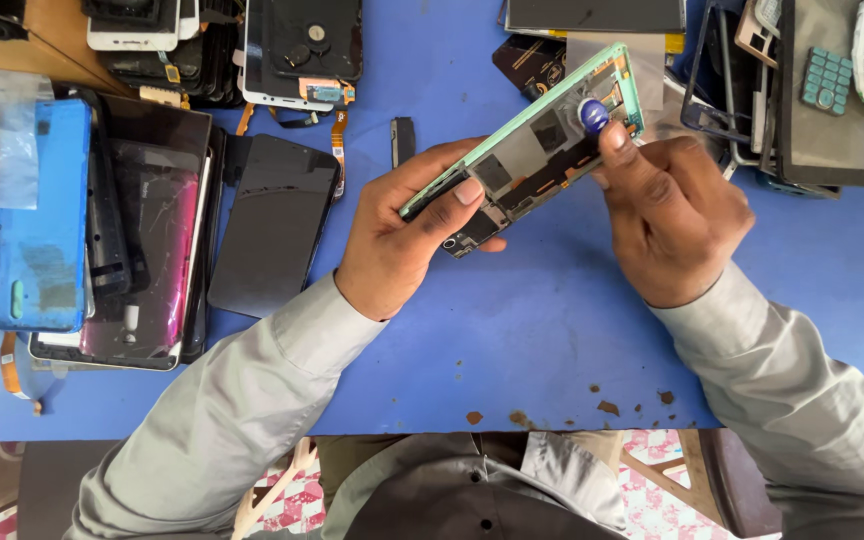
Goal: The person disassembles a smartphone on a workbench, using a screwdriver to remove screws and separate the back housing from the frame. They then hold the opened phone chassis and scrub its interior edges and components with a toothbrush, turning the phone to brush different sides.
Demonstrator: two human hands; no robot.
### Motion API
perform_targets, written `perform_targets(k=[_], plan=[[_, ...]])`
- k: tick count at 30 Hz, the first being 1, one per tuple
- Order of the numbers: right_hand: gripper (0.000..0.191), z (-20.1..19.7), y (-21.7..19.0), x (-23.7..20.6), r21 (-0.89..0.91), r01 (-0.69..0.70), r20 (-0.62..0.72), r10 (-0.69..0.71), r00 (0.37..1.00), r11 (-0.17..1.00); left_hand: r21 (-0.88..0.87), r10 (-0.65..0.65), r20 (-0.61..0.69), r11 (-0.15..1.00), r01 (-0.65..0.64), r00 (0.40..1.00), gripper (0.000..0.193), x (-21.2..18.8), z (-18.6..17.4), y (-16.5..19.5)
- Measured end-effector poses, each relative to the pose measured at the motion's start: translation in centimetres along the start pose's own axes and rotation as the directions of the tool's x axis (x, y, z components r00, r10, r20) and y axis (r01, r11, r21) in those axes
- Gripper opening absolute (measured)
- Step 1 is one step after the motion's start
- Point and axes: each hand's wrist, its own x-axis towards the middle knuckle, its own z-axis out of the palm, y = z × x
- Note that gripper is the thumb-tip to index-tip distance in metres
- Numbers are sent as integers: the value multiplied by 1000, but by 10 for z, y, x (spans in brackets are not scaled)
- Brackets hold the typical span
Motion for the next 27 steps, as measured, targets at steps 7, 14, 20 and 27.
perform_targets(k=[7, 14, 20, 27], plan=[[45, -1, -4, 1, 3, 50, 53, -50, 997, 999, 22, -27, -15, 999, 27, 1000, 50, 1, 1, 1], [55, 1, -5, 1, 81, 77, 94, -85, 992, 994, 30, 10, -21, 1000, -9, 1000, 51, 0, 1, 2], [53, -1, 2, -4, 46, -28, 15, 27, 1000, 999, 46, -3, -14, 999, 4, 1000, 51, 1, -1, 2], [59, -1, 3, -5, -3, 6, 37, -6, 999, 1000, 83, -21, -30, 996, 23, 999, 52, 1, 1, 0]])
